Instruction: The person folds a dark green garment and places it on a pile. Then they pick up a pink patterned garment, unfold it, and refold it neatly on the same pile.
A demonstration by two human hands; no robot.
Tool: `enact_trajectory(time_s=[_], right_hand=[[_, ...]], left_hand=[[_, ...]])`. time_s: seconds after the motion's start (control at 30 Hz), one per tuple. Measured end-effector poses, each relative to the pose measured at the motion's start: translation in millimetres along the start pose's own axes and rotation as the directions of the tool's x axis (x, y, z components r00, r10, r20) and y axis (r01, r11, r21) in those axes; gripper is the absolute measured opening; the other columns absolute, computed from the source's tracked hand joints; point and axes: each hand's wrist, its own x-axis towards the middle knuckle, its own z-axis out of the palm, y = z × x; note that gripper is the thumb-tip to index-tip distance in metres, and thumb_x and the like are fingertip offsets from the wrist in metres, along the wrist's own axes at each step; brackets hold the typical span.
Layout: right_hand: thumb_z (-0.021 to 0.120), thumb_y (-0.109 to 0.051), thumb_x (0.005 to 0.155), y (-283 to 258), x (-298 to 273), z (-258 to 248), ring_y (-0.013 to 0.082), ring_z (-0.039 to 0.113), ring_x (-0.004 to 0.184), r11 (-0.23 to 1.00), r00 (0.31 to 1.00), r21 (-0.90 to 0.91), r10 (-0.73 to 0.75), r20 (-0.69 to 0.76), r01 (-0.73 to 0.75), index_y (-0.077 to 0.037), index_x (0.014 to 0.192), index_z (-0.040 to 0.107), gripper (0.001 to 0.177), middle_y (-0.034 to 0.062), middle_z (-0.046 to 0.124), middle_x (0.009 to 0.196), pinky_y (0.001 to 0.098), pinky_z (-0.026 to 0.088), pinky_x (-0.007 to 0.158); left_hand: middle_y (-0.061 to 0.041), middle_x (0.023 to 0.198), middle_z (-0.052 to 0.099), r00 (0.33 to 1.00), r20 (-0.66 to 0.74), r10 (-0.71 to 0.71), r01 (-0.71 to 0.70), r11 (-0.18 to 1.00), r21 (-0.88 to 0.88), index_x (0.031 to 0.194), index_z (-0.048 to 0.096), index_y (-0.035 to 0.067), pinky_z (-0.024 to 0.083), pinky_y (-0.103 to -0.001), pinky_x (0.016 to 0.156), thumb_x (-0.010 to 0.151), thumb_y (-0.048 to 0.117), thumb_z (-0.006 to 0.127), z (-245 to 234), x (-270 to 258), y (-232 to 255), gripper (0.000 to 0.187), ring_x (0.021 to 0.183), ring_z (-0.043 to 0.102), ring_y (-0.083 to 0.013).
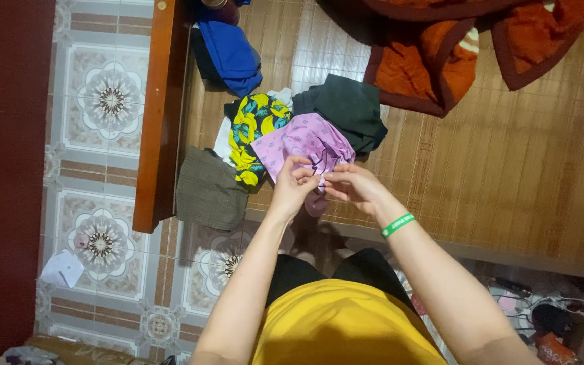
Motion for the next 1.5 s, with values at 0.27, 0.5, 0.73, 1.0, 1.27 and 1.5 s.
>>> enact_trajectory(time_s=[0.27, 0.5, 0.73, 1.0, 1.27, 1.5], right_hand=[[0.068, -0.071, 0.087, 14, 34, -24, 0.0288, 0.066, 0.103, 0.986, 0.985, -0.028, 0.168, 0.032, -0.167, -0.005, 0.125, 0.052, 0.077, 0.0178, 0.061, 0.113, 0.0428, 0.060, 0.088], [0.089, -0.023, 0.079, 57, 94, -47, 0.0303, 0.075, 0.072, 0.985, 0.954, -0.171, -0.063, -0.295, 0.012, -0.002, 0.106, 0.069, 0.040, 0.0174, 0.073, 0.080, 0.0478, 0.063, 0.065], [0.068, -0.028, 0.090, 25, -3, 22, 0.0419, 0.072, 0.101, 0.225, 0.799, -0.949, -0.600, 0.043, 0.220, -0.014, 0.122, 0.065, 0.035, 0.0201, 0.075, 0.105, 0.0543, 0.059, 0.083], [0.058, -0.021, 0.100, 19, -66, 43, 0.0410, 0.069, 0.112, 0.121, 0.707, -0.747, -0.447, 0.547, 0.654, -0.013, 0.132, 0.066, 0.033, 0.0186, 0.074, 0.121, 0.0526, 0.055, 0.093], [0.063, -0.051, 0.100, -10, -17, 29, 0.0192, 0.065, 0.095, 0.917, 0.928, 0.144, -0.368, -0.054, 0.372, -0.006, 0.130, 0.062, 0.054, 0.0081, 0.060, 0.113, 0.0359, 0.062, 0.085], [0.075, -0.023, 0.094, -45, -3, 33, 0.0226, 0.076, 0.090, 0.883, 0.928, 0.331, -0.368, 0.051, 0.332, -0.007, 0.111, 0.073, 0.023, 0.0115, 0.076, 0.101, 0.0401, 0.063, 0.085]], left_hand=[[-0.001, 0.098, 0.072, 0.960, 0.278, 0.031, -0.107, 0.959, 0.263, 0.115, 0.062, 0.012, 0.052, -0.021, 0.082, 0.079, 0.011, 0.088, 2, -26, 26, 0.044, 0.091, 0.062, -0.0086], [0.003, 0.089, 0.070, 0.793, 0.580, -0.188, 0.052, 0.969, 0.243, 0.107, 0.067, 0.009, 0.057, -0.023, 0.080, 0.077, 0.008, 0.088, -10, -35, -3, 0.036, 0.080, 0.068, -0.0071], [-0.008, 0.102, 0.074, 0.993, 0.072, -0.092, 0.075, 0.974, 0.212, 0.131, 0.062, 0.011, 0.058, -0.033, 0.089, 0.094, 0.032, 0.079, -20, 16, 1, 0.046, 0.092, 0.071, -0.0153], [-0.006, 0.079, 0.067, 0.957, -0.230, -0.176, 0.178, 0.984, -0.013, 0.103, 0.067, -0.001, 0.053, -0.029, 0.064, 0.085, 0.016, 0.080, -17, 55, 12, 0.028, 0.067, 0.064, -0.0145], [-0.002, 0.073, 0.066, 0.991, 0.119, -0.057, 0.052, 0.998, 0.046, 0.108, 0.076, 0.010, 0.053, -0.023, 0.048, 0.087, 0.018, 0.082, 1, 2, 61, 0.023, 0.054, 0.057, -0.0082], [-0.017, 0.111, 0.071, 0.837, 0.547, 0.006, -0.221, 0.918, 0.329, 0.116, 0.077, 0.008, 0.048, -0.044, 0.106, 0.092, 0.022, 0.075, -14, -36, 87, 0.028, 0.110, 0.061, -0.0261]])
